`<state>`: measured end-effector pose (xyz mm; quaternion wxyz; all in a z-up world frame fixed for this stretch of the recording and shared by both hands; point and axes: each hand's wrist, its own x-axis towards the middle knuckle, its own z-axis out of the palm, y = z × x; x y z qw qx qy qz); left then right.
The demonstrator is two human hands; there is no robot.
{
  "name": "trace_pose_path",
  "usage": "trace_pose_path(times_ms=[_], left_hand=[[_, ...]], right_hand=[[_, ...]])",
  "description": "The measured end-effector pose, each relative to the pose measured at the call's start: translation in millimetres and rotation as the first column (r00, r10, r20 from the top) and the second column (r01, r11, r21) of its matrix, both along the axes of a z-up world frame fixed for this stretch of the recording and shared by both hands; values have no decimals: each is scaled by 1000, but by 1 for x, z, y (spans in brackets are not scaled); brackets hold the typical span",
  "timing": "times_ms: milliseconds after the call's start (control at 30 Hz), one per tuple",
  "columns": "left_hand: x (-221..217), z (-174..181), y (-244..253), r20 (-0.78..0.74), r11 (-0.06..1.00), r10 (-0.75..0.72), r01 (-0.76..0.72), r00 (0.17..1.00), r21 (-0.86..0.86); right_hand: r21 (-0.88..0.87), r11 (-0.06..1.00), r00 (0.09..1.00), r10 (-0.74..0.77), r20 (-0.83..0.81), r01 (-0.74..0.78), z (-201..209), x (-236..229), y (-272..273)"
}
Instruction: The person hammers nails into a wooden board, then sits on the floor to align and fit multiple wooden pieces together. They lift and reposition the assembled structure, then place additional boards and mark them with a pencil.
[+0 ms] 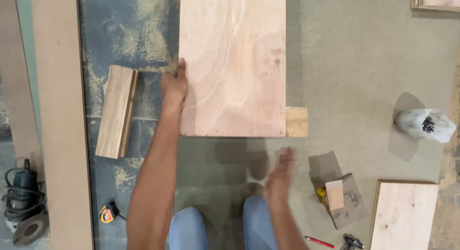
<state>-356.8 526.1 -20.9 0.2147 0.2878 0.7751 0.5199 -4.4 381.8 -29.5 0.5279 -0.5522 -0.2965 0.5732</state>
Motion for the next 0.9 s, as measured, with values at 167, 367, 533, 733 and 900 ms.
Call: trace_pose_path(times_ms=[167,367,533,733,900], left_hand=[[-41,-34,33,365,903,-185,304,912,-302],[-37,-137,-10,549,961,-116,-46,828,274],[6,-200,16,-435,961,-193,79,880,-266],[3,-186,26,-608,915,-305,49,733,-401],[2,-174,38,-580,868,-372,50,725,-495]], right_hand=[[-45,963,694,159,-703,-266,-58,-104,64],[-298,948,831,-76,-551,-111,-37,-172,156],[-269,960,807,-102,-581,-72,-25,-222,219],[-153,983,825,2,-565,-106,-21,-257,341],[-84,979,856,117,-504,-184,-14,-276,449]])
